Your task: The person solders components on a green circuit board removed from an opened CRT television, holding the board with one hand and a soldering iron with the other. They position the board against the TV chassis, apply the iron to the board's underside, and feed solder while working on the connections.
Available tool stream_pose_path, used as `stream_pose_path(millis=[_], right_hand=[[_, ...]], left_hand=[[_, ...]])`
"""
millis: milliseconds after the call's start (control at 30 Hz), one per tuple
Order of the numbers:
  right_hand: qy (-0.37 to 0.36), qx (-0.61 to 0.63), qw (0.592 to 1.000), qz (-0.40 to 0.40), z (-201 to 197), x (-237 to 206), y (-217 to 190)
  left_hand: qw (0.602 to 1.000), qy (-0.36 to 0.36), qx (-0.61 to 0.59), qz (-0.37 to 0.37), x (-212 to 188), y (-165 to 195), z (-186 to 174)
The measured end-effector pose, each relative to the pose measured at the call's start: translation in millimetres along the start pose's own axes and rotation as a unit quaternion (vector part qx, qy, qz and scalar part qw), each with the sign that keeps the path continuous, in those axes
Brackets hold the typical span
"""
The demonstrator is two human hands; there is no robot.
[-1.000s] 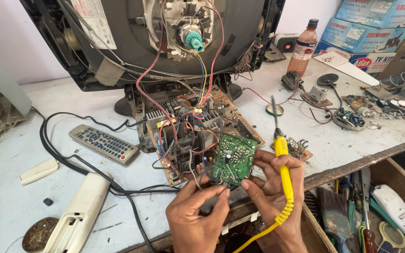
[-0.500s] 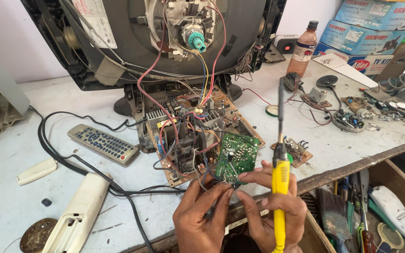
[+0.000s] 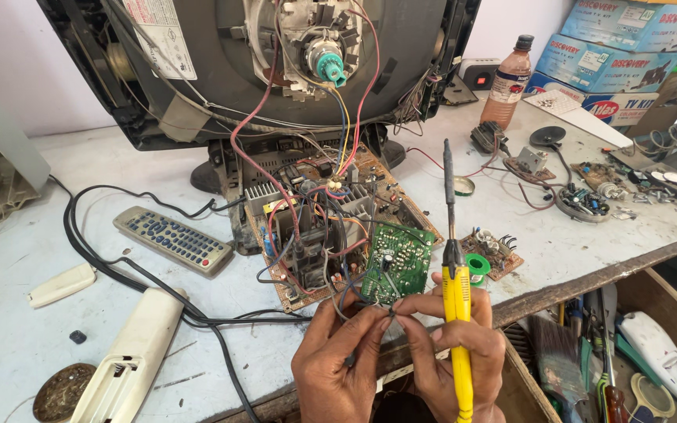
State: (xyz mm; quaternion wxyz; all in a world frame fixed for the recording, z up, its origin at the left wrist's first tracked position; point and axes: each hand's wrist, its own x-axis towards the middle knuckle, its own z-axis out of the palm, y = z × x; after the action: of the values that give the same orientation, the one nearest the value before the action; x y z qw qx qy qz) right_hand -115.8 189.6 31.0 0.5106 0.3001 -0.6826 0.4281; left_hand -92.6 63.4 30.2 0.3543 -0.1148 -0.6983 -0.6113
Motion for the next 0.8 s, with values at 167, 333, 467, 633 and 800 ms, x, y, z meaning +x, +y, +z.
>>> stream_pose_path(millis=[167,333,467,633,800], right_hand=[[0.023,0.014,0.999,0.016,-0.7,-4.4,0.4],[0.035,0.019,0.999,0.031,-1.5,-7.6,0.4],[0.049,0.027,0.998,0.031,0.5,-9.4,0.4],[0.072,0.05,0.995,0.04,4.1,-12.2,-0.2],[0.077,0.065,0.993,0.054,3.4,-14.9,0.6]], left_hand=[[1.0,0.002,-0.004,-0.002,-1.6,-0.4,2.6],[1.0,-0.001,-0.01,-0.023,-2.1,-0.3,4.2],[1.0,0.004,-0.012,-0.014,-2.5,-0.5,4.0],[1.0,0.0,-0.015,-0.009,-1.9,0.2,1.6],[0.999,-0.004,-0.031,-0.011,-2.6,0.0,3.9]])
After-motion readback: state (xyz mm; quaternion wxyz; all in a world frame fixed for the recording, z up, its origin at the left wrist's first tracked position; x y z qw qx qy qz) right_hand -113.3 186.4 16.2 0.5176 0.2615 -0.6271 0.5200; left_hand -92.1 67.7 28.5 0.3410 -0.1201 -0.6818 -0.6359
